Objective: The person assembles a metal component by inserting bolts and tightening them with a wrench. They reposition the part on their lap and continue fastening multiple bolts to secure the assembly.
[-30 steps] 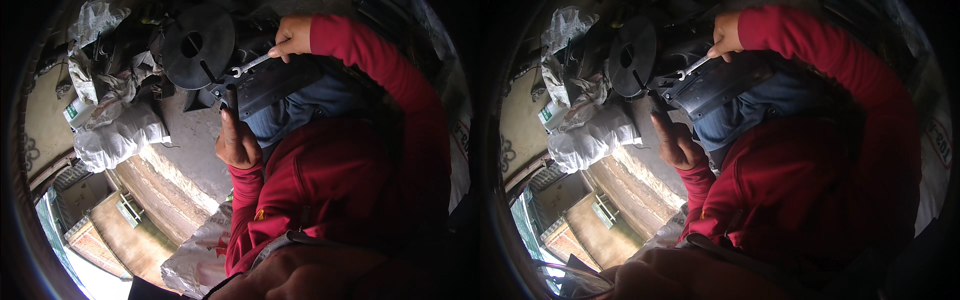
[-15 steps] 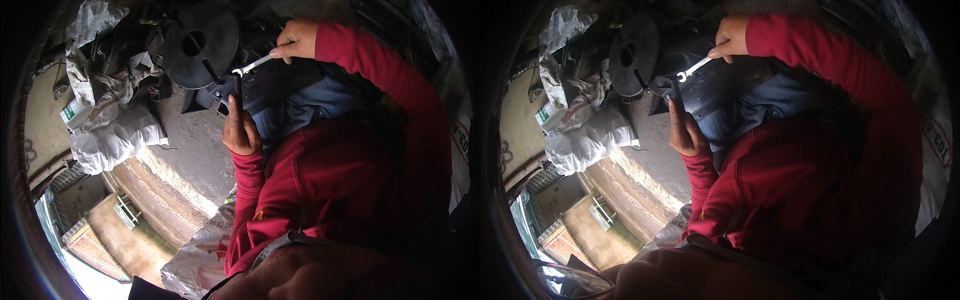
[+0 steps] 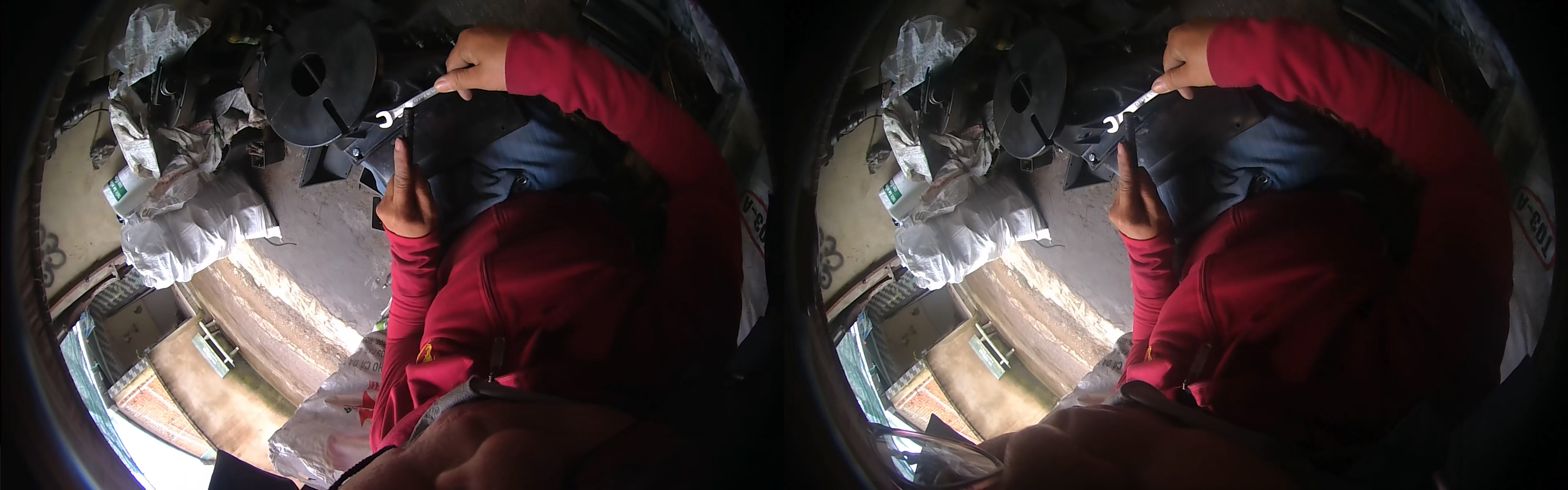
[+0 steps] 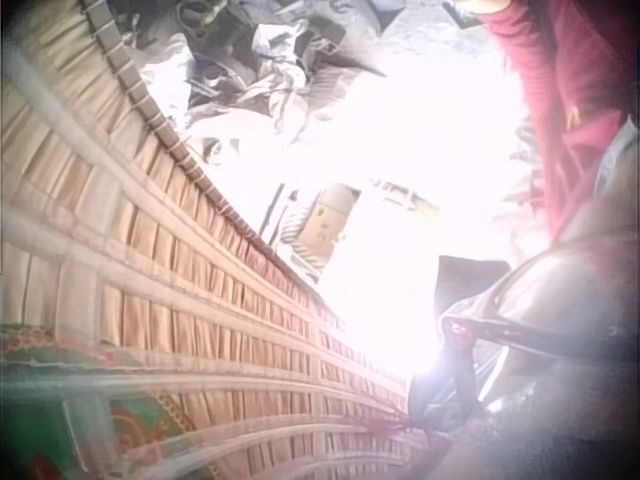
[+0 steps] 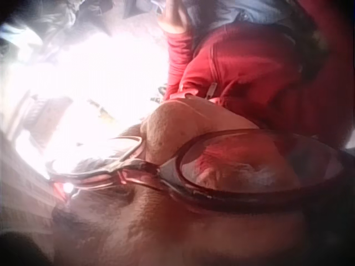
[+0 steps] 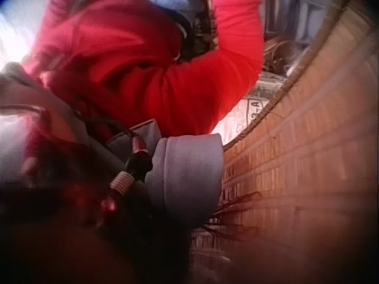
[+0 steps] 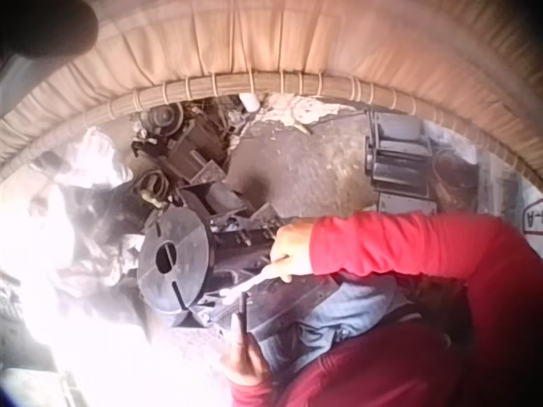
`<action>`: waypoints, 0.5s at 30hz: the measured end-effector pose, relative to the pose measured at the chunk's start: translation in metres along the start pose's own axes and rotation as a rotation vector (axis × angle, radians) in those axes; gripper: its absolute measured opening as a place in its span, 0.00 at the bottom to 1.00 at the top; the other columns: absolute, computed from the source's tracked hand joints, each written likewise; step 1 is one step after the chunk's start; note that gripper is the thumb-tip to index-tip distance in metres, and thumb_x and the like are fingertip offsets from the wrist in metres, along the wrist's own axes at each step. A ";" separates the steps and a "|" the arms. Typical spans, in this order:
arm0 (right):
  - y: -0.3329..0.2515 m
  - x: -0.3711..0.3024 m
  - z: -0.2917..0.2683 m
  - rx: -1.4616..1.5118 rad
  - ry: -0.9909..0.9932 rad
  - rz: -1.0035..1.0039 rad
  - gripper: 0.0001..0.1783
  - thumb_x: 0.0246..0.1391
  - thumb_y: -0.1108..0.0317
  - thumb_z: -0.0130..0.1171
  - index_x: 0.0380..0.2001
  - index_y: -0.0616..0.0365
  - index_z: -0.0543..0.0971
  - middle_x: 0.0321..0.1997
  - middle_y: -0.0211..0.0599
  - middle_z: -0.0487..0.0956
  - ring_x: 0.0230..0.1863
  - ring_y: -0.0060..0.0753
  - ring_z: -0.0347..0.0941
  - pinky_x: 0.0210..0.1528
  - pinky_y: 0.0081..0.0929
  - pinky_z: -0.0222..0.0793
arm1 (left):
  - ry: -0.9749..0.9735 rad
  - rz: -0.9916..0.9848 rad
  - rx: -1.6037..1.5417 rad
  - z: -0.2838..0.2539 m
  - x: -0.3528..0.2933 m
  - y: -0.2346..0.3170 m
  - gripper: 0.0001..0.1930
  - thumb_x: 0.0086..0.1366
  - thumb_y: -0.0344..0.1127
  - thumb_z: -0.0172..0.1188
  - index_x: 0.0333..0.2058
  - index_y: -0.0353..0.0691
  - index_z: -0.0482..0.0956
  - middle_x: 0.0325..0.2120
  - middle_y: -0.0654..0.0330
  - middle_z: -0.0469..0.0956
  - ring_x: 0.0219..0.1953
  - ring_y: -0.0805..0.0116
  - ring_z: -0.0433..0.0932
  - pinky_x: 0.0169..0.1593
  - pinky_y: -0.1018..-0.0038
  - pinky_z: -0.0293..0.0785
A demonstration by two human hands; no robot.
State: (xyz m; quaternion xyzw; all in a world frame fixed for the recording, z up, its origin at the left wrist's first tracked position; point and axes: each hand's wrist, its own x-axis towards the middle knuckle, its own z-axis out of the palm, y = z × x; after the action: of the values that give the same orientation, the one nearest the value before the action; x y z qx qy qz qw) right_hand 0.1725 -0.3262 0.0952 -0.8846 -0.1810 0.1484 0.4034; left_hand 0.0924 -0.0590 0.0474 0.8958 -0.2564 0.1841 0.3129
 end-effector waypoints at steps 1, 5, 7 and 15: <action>0.001 0.000 0.000 -0.009 0.000 0.008 0.24 0.61 0.49 0.58 0.21 0.57 0.84 0.14 0.32 0.75 0.17 0.29 0.68 0.24 0.32 0.63 | -0.007 0.015 0.021 -0.005 0.000 0.005 0.25 0.68 0.23 0.50 0.64 0.39 0.67 0.27 0.51 0.80 0.18 0.74 0.68 0.24 0.76 0.67; 0.004 -0.002 0.002 0.051 -0.006 -0.003 0.25 0.61 0.49 0.57 0.21 0.57 0.84 0.13 0.32 0.73 0.16 0.28 0.67 0.23 0.32 0.61 | 0.337 0.078 -0.060 -0.006 0.005 0.014 0.28 0.65 0.22 0.50 0.65 0.40 0.66 0.22 0.52 0.75 0.16 0.70 0.67 0.23 0.74 0.67; 0.002 0.001 0.003 0.063 0.006 0.011 0.25 0.62 0.48 0.56 0.21 0.57 0.84 0.12 0.32 0.72 0.16 0.28 0.66 0.23 0.31 0.61 | 0.147 -0.015 0.010 0.006 0.006 0.002 0.27 0.67 0.24 0.50 0.65 0.41 0.64 0.27 0.52 0.79 0.16 0.74 0.66 0.22 0.76 0.65; 0.002 -0.003 -0.002 0.022 -0.026 0.025 0.26 0.61 0.47 0.56 0.19 0.57 0.83 0.11 0.31 0.70 0.16 0.29 0.66 0.23 0.32 0.61 | 0.282 0.150 -0.175 -0.021 0.010 0.023 0.26 0.69 0.25 0.46 0.66 0.37 0.62 0.29 0.53 0.80 0.16 0.74 0.64 0.25 0.77 0.69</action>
State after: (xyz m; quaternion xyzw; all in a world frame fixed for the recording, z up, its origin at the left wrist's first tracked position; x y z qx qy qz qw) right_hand 0.1709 -0.3303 0.0950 -0.8802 -0.1735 0.1669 0.4090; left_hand 0.0833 -0.0640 0.0781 0.8089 -0.2910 0.3078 0.4078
